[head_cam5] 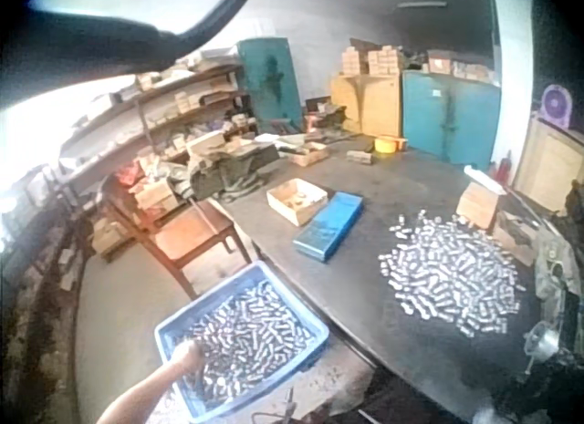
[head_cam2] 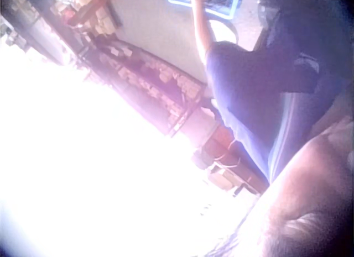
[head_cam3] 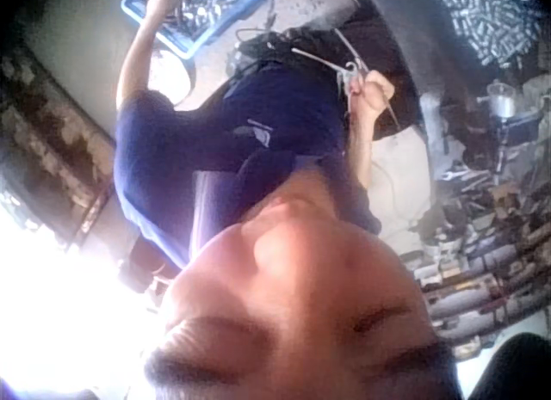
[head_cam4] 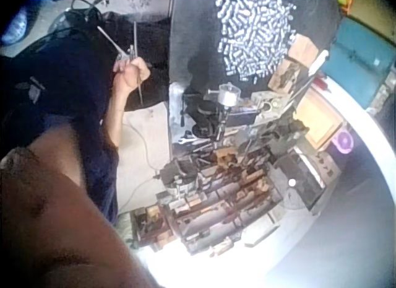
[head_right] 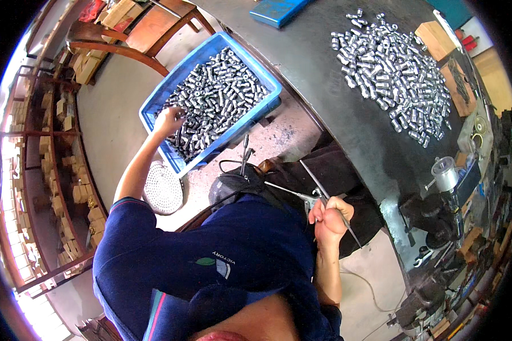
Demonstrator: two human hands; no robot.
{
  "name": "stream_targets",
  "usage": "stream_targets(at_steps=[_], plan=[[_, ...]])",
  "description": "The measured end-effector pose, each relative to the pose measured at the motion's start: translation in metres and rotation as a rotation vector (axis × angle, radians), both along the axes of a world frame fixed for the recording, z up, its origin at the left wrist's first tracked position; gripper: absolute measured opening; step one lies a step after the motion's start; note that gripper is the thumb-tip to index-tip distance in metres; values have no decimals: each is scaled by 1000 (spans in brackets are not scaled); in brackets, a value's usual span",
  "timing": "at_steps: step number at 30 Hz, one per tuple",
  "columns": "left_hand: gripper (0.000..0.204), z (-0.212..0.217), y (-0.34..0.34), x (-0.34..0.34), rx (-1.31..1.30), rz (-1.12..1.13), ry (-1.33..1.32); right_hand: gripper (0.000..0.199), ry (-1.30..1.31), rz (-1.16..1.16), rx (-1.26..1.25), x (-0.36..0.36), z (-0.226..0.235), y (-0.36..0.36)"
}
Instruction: The person repeatedly picks small cylindrical metal parts from a blue bin, places them on a work surface, and applies a soldering iron to each part before moving it to a pile on the table. The process is repeated continuously throughout the clip.
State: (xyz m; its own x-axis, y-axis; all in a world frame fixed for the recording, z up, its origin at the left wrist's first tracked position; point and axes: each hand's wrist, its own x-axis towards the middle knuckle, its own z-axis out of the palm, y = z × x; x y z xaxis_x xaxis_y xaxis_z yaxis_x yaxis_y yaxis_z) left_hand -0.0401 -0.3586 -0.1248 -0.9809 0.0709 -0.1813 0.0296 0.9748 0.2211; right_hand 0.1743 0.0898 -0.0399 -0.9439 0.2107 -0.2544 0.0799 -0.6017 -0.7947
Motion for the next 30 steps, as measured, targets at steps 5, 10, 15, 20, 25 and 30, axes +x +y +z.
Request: stream_targets(at_steps=[5, 10, 15, 20, 25, 30], plan=[[28, -19, 15, 4, -165, 8, -17, 24, 28, 4, 7, 1, 1, 0], [25, -16, 2, -11, -184, -116, -57, 34, 49, 3, 22, 4, -6, 4], [29, 29, 69, -16, 890, 187, -241, 37, 85, 30, -19, 7, -9, 8], [24, 91, 195, 15, 1429, -32, -543, 28, 64, 16, -3, 5, -1, 5], [18, 106, 267, 58, 1178, -456, -827, 35, 124, 19, 76, 5, 0, 5], [18, 105, 290, 75, 1126, -646, -753, 27, 118, 82, 295, 3, 6, 7]])
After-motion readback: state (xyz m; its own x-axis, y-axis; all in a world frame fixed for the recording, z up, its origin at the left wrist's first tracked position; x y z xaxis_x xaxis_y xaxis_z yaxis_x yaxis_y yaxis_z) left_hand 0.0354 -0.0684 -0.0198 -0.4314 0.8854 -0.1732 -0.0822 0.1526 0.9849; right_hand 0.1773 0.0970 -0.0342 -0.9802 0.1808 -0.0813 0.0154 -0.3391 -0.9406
